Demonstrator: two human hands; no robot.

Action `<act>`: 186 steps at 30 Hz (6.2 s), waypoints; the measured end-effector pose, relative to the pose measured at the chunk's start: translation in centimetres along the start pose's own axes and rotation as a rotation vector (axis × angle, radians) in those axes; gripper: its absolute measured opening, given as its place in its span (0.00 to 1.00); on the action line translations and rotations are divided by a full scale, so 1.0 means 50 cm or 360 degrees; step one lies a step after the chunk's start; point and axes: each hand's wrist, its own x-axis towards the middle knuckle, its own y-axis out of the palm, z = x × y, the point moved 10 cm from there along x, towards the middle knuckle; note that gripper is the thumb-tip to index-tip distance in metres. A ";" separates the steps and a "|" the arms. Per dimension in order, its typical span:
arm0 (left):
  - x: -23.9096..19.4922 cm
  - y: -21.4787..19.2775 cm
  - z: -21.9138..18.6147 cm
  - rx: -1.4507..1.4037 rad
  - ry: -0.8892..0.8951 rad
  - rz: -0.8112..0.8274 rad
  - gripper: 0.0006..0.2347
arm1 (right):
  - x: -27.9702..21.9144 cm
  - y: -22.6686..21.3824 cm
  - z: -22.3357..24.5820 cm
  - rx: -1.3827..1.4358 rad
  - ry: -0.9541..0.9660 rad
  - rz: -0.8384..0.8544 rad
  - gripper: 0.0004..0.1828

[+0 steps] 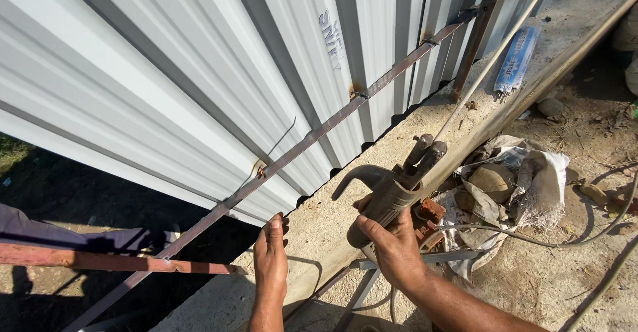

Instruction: The person welds a metal strip to a corrugated metal fence using a welding electrode holder.

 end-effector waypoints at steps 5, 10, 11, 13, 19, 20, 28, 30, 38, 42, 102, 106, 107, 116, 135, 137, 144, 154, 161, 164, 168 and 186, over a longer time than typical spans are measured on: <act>0.080 -0.037 -0.100 -0.0123 0.0366 0.0034 0.24 | 0.064 0.121 -0.084 0.0042 0.0058 0.0176 0.18; 0.127 -0.097 -0.149 -0.0099 0.0673 0.0121 0.23 | 0.102 0.198 -0.202 -0.0330 0.0100 0.0212 0.28; 0.139 -0.111 -0.137 -0.0068 0.0659 0.0154 0.23 | 0.112 0.201 -0.250 -0.0313 0.0112 0.0170 0.28; 0.159 -0.121 -0.111 -0.0083 0.0679 0.0410 0.21 | 0.124 0.240 -0.293 0.0275 -0.0299 0.0388 0.29; 0.209 -0.159 -0.047 -0.0026 0.0610 0.0739 0.22 | 0.089 0.289 -0.347 -0.0435 -0.0170 0.0057 0.25; 0.210 -0.165 -0.048 -0.0040 0.0603 0.0738 0.22 | 0.099 0.288 -0.361 -0.0450 -0.0168 0.0059 0.25; 0.210 -0.178 -0.058 -0.0016 0.0738 0.0960 0.20 | 0.126 0.353 -0.260 -0.0812 -0.0953 -0.0085 0.22; 0.206 -0.186 -0.057 -0.0011 0.0693 0.0968 0.20 | 0.141 0.316 -0.325 -0.0912 -0.0684 -0.0162 0.24; 0.245 -0.197 -0.035 -0.0082 0.0585 0.0968 0.21 | 0.110 0.391 -0.253 -0.0970 -0.1086 0.0030 0.15; 0.241 -0.206 -0.069 -0.0103 0.0692 0.0993 0.19 | 0.151 0.312 -0.328 -0.1086 -0.0524 -0.0254 0.23; 0.191 -0.206 -0.174 0.0182 0.1658 0.0473 0.28 | -0.368 0.198 -0.238 -0.2443 0.1007 0.0538 0.40; 0.190 -0.200 -0.192 0.0183 0.1692 0.0484 0.30 | -0.368 0.227 -0.233 -0.2367 0.0973 0.0521 0.32; 0.190 -0.199 -0.195 0.0182 0.1695 0.0489 0.30 | -0.370 0.223 -0.237 -0.2364 0.0973 0.0515 0.32; 0.192 -0.203 -0.197 0.0162 0.1725 0.0503 0.31 | -0.382 0.213 -0.251 -0.2534 0.1082 0.0518 0.41; 0.195 -0.186 -0.198 0.0152 0.1737 0.0499 0.30 | -0.375 0.223 -0.219 -0.2454 0.1161 0.0498 0.41; 0.195 -0.183 -0.197 0.0159 0.1735 0.0498 0.30 | -0.374 0.222 -0.214 -0.2447 0.1211 0.0478 0.40; 0.201 -0.161 -0.182 0.0206 0.1709 0.0512 0.30 | -0.370 0.206 -0.213 -0.2449 0.1175 0.0514 0.40; 0.203 -0.127 -0.174 0.0265 0.1665 0.0539 0.30 | -0.351 0.214 -0.191 -0.2385 0.1102 0.0552 0.36; 0.195 -0.108 -0.188 0.0241 0.1728 0.0511 0.29 | -0.339 0.192 -0.164 -0.2258 0.0988 0.0628 0.36; 0.195 -0.104 -0.188 0.0231 0.1686 0.0486 0.30 | -0.360 0.094 -0.142 -0.2261 0.1178 0.0549 0.55; 0.188 -0.093 -0.193 0.0201 0.1689 0.0426 0.30 | -0.347 -0.015 -0.056 -0.1902 0.1244 -0.0127 0.53; 0.004 0.323 0.000 0.0375 0.0958 0.0015 0.28 | 0.024 -0.656 0.118 -0.0417 0.0762 -0.1033 0.41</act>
